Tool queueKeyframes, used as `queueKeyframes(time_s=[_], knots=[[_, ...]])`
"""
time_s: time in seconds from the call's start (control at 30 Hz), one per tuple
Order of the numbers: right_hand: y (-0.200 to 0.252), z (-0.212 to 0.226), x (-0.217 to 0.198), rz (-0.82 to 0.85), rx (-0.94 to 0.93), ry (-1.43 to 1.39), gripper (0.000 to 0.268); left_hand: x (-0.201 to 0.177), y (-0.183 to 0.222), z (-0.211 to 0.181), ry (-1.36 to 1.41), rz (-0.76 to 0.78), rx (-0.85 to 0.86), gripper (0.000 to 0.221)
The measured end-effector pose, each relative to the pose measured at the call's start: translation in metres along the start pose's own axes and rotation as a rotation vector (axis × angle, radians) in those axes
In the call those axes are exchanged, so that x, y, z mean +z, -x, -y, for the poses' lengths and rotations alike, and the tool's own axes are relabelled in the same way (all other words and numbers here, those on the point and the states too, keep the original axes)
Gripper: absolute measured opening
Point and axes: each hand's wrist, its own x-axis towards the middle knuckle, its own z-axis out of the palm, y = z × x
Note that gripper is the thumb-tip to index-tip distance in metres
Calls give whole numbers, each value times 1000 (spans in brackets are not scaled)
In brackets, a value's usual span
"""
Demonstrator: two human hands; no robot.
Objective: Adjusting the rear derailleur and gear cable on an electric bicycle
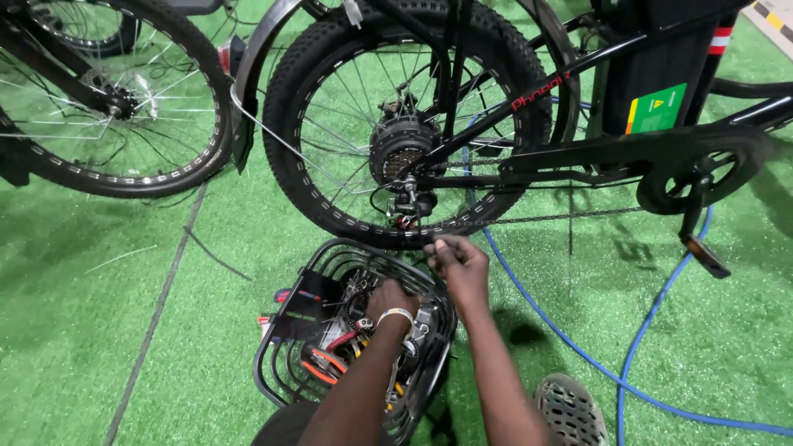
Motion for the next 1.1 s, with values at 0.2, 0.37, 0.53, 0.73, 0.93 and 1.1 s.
queueKeyframes(time_s=[0.2, 0.37, 0.53, 0.73, 0.93, 1.1], knots=[[5, -10, 6, -24, 30, -102, 18, -6, 13, -7, 39, 7, 32, 32], [11, -5, 2, 2, 0, -44, 17, -46, 33, -23, -81, 12, 82, 33], [11, -4, -1, 99, 65, -27, 16, -84, 32, -26, -113, 11, 157, 33], [34, 33, -8, 322, 67, -13, 24, -147, 54, -53, 718, -56, 445, 12], [15, 28, -16, 167, 63, -455, 31, -123, 31, -56, 871, -130, 442, 12], [-12, 10, -34, -119, 59, -617, 19, -89, 12, -53, 500, -61, 399, 19]])
